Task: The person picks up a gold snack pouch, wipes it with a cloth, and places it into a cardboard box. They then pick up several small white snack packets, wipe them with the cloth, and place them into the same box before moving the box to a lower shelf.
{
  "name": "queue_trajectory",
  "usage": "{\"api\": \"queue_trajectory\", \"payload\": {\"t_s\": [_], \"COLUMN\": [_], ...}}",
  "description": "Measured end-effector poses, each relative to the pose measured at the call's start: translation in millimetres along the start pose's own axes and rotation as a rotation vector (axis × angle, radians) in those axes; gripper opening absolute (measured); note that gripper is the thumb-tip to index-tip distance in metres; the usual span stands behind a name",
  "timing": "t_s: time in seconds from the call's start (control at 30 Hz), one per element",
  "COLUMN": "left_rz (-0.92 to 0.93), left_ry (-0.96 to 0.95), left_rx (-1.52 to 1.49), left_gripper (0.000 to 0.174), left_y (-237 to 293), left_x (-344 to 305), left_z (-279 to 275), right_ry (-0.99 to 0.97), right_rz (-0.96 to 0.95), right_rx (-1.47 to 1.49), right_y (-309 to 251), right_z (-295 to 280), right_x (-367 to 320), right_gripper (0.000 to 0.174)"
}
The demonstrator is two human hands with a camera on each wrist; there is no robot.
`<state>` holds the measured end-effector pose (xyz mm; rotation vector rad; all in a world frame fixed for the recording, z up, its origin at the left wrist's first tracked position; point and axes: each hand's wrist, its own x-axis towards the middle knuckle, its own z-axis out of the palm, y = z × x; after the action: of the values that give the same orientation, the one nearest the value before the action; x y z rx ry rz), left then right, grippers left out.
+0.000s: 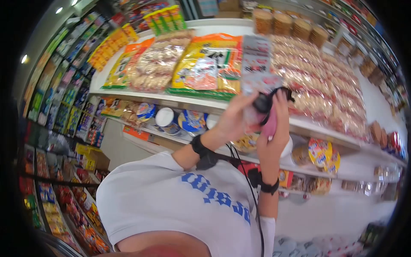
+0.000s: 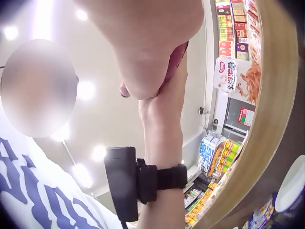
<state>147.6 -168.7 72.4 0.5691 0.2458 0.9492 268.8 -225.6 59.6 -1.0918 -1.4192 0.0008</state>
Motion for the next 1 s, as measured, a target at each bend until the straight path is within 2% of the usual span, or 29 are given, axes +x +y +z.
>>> {"api": "queue_trajectory", "payload": {"t_s": [0.03,0.07,0.13,0.23,0.33,0.37,0.47,0.57,0.67,0.7,0.8,0.83,0.93,0.97,1.0], "left_rz": [0.067,0.135,0.26,0.232,0.188,0.178,0.439,0.458,0.169,0.148,0.035,0.029,0.15,0.161,0.173], "left_ry": [0.046,0.089,0.074,0.091,0.044,0.023,0.091,0.038,0.045,-0.015,0.011,0.002,0.018,0.007,-0.001], "left_rx": [0.023,0.054,0.219,0.483,0.52,0.514,0.656,0.796,0.639,0.663,0.509,0.537,0.66,0.662,0.664], "left_gripper": [0.038,0.039,0.038,0.035,0.034,0.036,0.036,0.04,0.035,0.035,0.033,0.034,0.035,0.034,0.033], "left_y": [0,-1,1,-4,-10,-11,-21,-19,-13,-8,-4,-3,-6,-4,-1], "left_x": [3,6,8,11,10,11,11,9,6,8,11,8,5,5,5], "left_z": [4,7,3,-8,-4,-7,2,9,6,8,-2,-2,-1,-2,-4], "right_ry": [0.069,0.118,0.202,0.056,0.105,0.126,0.291,0.096,-0.177,-0.255,-0.176,-0.046,-0.024,0.059,0.033], "right_rz": [0.117,0.375,0.822,0.613,0.764,0.632,0.588,0.553,0.005,0.038,0.028,0.075,0.485,0.469,0.517], "right_rx": [0.007,0.1,0.457,0.706,0.626,0.599,0.509,0.244,-0.014,0.018,-0.169,-0.127,0.363,0.291,0.346], "right_y": [2,24,22,6,16,23,23,27,3,6,18,19,32,31,27], "right_z": [-3,-7,-15,-3,0,1,0,-13,-2,1,-4,-2,-3,-2,-4], "right_x": [2,-12,-23,-26,-30,-31,-30,-30,-18,-24,-20,-18,-28,-31,-32], "right_gripper": [0.048,0.037,0.03,0.025,0.027,0.026,0.029,0.044,0.068,0.085,0.083,0.072,0.056,0.041,0.038]}}
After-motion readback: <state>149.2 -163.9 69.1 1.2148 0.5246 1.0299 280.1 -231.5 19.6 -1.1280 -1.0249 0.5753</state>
